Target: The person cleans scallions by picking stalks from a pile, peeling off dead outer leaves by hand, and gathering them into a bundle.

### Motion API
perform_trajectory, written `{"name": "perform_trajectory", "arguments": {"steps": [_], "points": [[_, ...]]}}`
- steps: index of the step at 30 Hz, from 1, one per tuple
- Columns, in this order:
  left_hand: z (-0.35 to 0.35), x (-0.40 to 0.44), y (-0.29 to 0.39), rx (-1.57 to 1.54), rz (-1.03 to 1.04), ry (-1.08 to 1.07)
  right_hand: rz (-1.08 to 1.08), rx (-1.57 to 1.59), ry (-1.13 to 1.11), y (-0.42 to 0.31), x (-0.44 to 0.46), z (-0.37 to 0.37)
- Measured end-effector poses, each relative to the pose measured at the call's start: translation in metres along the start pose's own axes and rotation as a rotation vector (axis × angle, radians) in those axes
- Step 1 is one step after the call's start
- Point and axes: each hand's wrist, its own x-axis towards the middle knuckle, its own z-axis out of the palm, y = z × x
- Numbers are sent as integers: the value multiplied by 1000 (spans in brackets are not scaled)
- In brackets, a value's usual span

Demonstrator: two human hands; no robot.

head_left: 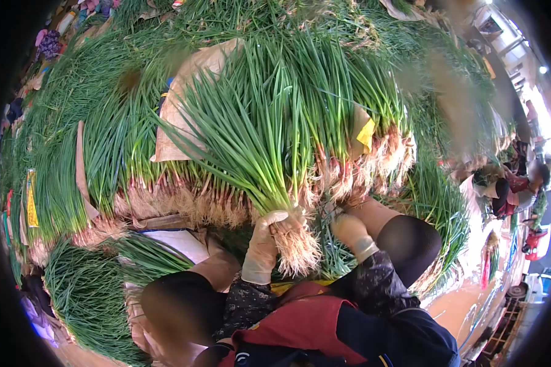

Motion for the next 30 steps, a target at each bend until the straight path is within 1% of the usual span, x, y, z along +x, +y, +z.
{"name": "perform_trajectory", "arguments": {"steps": [1,2,3,4,5,6,7,8,9,10,11,12,14,17,18,21,22,24,25,26,27,29,30], "points": [[7,-3,4,-26,-15,4,-10,21,-103,-2,-9,1],[-3,2,4,18,-15,-11,-19,43,-206,-8,-19,-5],[-12,5,0,34,-7,-29,-38,50,-116,-18,-4,-12],[-2,0,3,50,-4,-43,-56,61,-29,-34,10,-34],[7,-5,4,68,-2,-58,19,498,63,-49,22,-76],[14,-6,6,46,-43,-57,30,868,50,-61,38,-96],[22,-9,5,-3,-5,-75,45,1307,45,-74,53,-116],[29,-13,4,-52,34,-93,68,1676,48,-87,69,-136],[32,-15,4,-99,72,-113,108,1743,-25,-80,98,-124],[-8,1,3,-82,-63,-224,60,1751,58,-80,102,-121],[-35,9,1,-29,-101,-206,18,1756,137,-79,103,-117],[-56,15,-1,21,-143,-188,-149,1533,320,-70,109,-97],[27,-16,13,143,-34,-129,109,1242,278,-67,91,-101],[12,-18,8,200,-159,-8,11,1567,121,-65,73,-95],[-17,-5,0,195,-173,-75,-20,1631,142,-68,73,-91],[-11,-5,-5,230,-78,-7,7,1461,-38,-74,79,-74],[-2,-8,-5,204,-61,-16,-102,1548,-74,-77,85,-61],[21,-17,-2,154,-23,-33,-59,1856,-240,-72,79,-68],[7,-12,-3,176,-58,-70,-38,2006,-327,-70,77,-71],[-19,-4,-5,198,-94,-107,-93,2259,-361,-72,82,-66],[-32,1,-5,220,-130,-143,-42,2309,-313,-75,85,-64],[-5,-11,-1,174,-112,-75,64,2409,-213,-78,90,-58],[-24,-3,-8,173,-110,-68,3,2439,-231,-77,91,-54]]}}
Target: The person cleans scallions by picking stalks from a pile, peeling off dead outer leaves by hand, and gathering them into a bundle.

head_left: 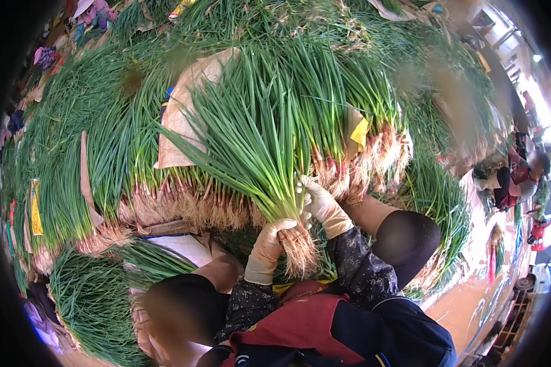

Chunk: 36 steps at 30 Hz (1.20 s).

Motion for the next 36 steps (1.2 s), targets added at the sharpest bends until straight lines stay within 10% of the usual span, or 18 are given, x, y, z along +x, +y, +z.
{"name": "perform_trajectory", "arguments": {"steps": [8,11,12,16,22,24,27,30,33,36], "points": [[37,-12,12,-20,-37,108,-129,-534,330,-7,-25,22],[10,-1,5,-90,-105,83,-287,-1183,475,-16,-42,52],[4,3,-1,-71,-97,111,-657,-1522,459,-7,-33,37],[45,-8,4,-109,-54,30,-976,-1652,267,-16,-30,45],[46,-7,-16,-139,33,-165,-690,-509,336,-21,-21,6],[69,-22,11,-247,140,-220,-847,-1342,404,-2,-54,-41],[79,-39,51,-351,254,-279,263,-2176,436,35,-94,-122],[72,-39,55,-352,360,-234,243,-2236,307,20,-96,-75],[64,-22,48,-227,361,46,-598,-1883,617,-33,-38,27],[23,-17,45,6,329,67,-589,-1970,583,-63,37,39]]}}
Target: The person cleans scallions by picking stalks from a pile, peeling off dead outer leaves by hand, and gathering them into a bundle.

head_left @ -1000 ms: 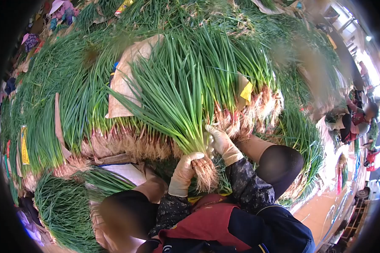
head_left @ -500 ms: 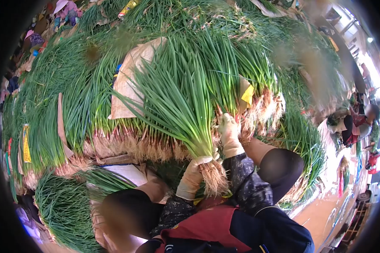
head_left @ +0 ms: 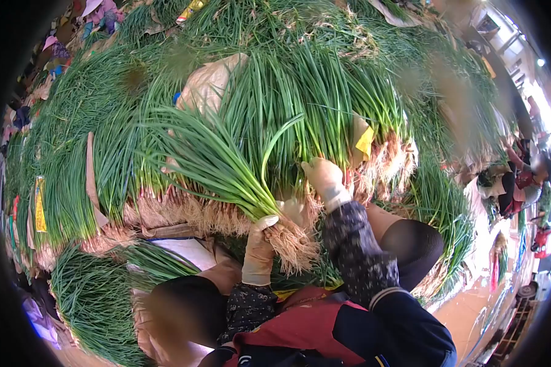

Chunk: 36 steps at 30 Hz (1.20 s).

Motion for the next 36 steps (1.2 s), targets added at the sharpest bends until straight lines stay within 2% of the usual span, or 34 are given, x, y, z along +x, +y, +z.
{"name": "perform_trajectory", "arguments": {"steps": [1,3,4,5,7,8,9,11,12,14,16,18,20,22,24,26,27,28,29,32,34,36], "points": [[21,-4,-4,-121,47,35,-67,-52,11,6,14,15],[32,2,-4,-170,16,123,-53,103,110,-13,-4,-18],[32,0,-8,-198,-13,180,-20,175,-21,-16,-23,-25],[28,0,-7,-153,-90,112,20,251,-145,-19,-43,-27],[17,0,-5,-63,-235,-28,-128,316,-169,-27,-81,-24],[15,-1,-8,-67,-239,-42,-59,444,-178,-18,-84,-8],[14,-1,-10,-68,-242,-57,157,769,-530,-7,-75,5],[14,1,-12,-63,-244,-97,350,1176,-710,-15,-74,-18],[15,2,-14,-66,-242,-117,406,1273,-612,-17,-73,-17],[13,-2,-17,-62,-267,-22,518,1459,-413,-28,-78,-4],[5,0,-25,-54,-239,47,182,1277,-239,-22,-83,21],[4,3,-30,-93,-205,-55,-70,1014,-107,-13,-87,25],[6,4,-30,-140,-173,-93,64,715,9,17,-73,27],[6,-1,-26,-168,-234,-96,41,95,-238,54,-77,11],[18,-4,-17,-186,-234,-101,-66,-463,-811,56,-100,-35],[19,-4,-16,-181,-210,-95,-44,-430,-917,56,-126,-52],[18,-5,-17,-180,-196,-84,-20,-317,-743,61,-131,-49],[15,-5,-17,-222,-274,-62,47,42,-620,50,-119,-48],[20,-8,-16,-232,-259,-76,-90,532,-353,31,-113,-44],[8,-7,-19,-164,-208,-84,-294,739,-521,-3,-97,-8],[6,-7,-18,-89,-184,-60,-344,634,-596,-10,-88,-18],[30,-13,-8,-33,-128,3,-289,297,-628,-35,-91,-78]]}}
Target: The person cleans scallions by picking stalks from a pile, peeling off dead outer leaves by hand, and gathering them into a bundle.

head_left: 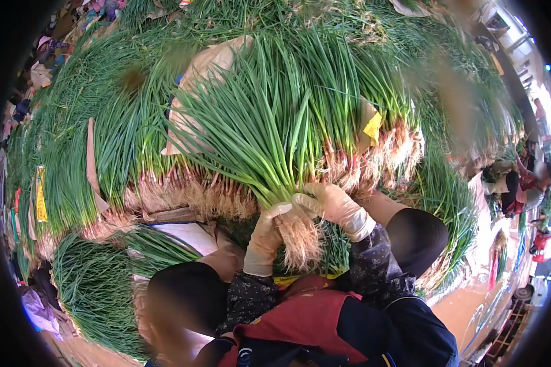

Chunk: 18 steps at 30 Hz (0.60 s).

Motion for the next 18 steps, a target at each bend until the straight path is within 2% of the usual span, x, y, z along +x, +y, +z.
{"name": "perform_trajectory", "arguments": {"steps": [3,4,7,8,9,11,12,13,14,16,18], "points": [[-11,5,0,-9,-125,-43,-143,-26,176,12,-5,11],[-18,8,-3,-21,-130,23,-245,-132,276,21,-5,16],[-10,11,-1,-58,-135,-17,-87,-489,492,48,-9,17],[-13,11,-1,-37,-141,-4,-41,-476,670,61,-15,5],[-13,9,-2,-34,-95,-40,60,-295,852,75,-23,-4],[0,4,8,-13,-1,-116,64,-565,527,145,-38,8],[-12,9,-1,-185,-33,-172,33,-680,371,180,-45,14],[-8,0,1,-305,56,-159,-33,-702,282,192,-41,20],[0,0,6,-382,95,-244,-100,-718,194,168,-35,16],[12,-2,8,-547,182,-401,463,-691,-286,112,1,4],[-10,12,-1,-455,127,-372,378,-440,300,75,49,-34]]}}
